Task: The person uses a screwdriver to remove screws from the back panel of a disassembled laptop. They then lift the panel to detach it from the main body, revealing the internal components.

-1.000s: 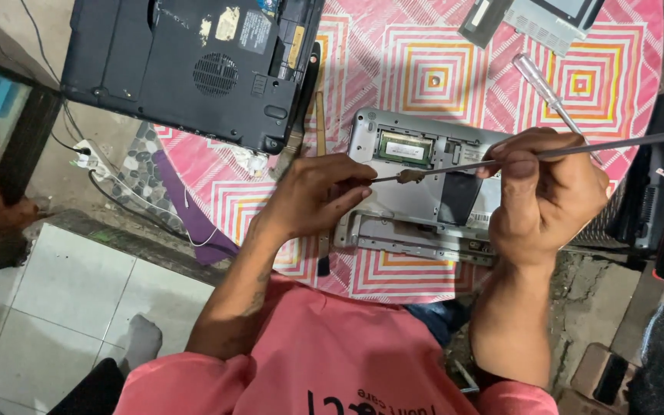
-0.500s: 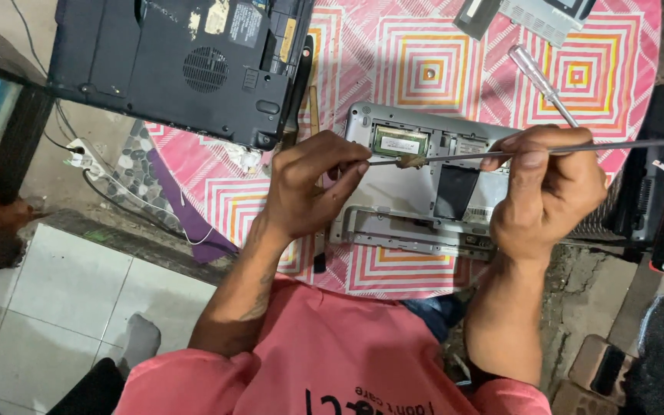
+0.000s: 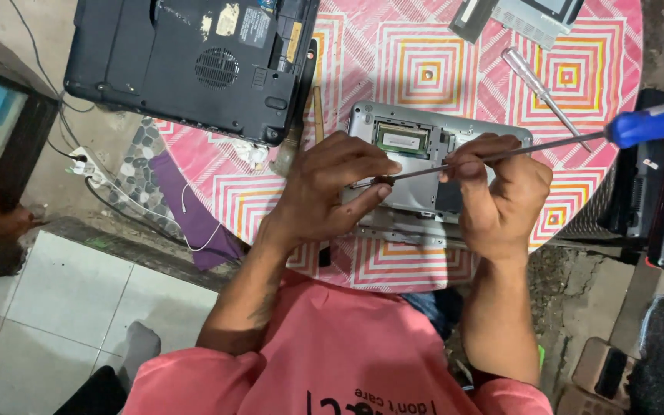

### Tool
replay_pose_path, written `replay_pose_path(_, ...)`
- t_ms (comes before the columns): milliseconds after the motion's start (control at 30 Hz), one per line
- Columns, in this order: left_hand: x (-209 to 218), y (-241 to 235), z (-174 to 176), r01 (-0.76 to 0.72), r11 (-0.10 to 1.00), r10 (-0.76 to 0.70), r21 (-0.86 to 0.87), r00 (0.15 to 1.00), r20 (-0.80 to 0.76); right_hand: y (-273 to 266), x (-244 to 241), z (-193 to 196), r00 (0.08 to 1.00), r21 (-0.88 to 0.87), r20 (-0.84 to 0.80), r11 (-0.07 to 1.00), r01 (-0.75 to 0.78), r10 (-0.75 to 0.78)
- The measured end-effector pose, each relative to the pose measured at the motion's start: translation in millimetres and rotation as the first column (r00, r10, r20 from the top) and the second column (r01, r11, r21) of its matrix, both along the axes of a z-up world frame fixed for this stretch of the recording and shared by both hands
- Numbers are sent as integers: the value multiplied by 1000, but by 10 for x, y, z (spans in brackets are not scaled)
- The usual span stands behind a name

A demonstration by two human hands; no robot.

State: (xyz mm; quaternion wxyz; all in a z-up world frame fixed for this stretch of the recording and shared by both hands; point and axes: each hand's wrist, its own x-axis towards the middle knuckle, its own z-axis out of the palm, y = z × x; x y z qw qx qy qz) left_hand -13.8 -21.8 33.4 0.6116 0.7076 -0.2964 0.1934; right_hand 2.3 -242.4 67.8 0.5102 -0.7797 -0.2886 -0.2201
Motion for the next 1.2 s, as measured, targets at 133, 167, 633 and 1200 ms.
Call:
replay_pose_path(133, -81, 55, 1, 87, 993, -92, 78, 994, 61, 159, -99, 72, 999, -88, 23, 995, -47, 49)
replay_pose_path(167, -114, 64, -16, 95, 992, -100, 84, 993, 60, 200, -127, 107, 999, -83, 23, 996, -39, 41)
replay_pose_path(633, -337, 138, -268, 68, 986, -75, 155, 996, 38, 383, -491, 525, 991, 78, -137, 997, 23, -12)
replay_pose_path(1200, -455, 133, -195, 153, 981, -154, 116, 988, -1, 280, -615, 583, 995, 130, 99, 991, -15, 2)
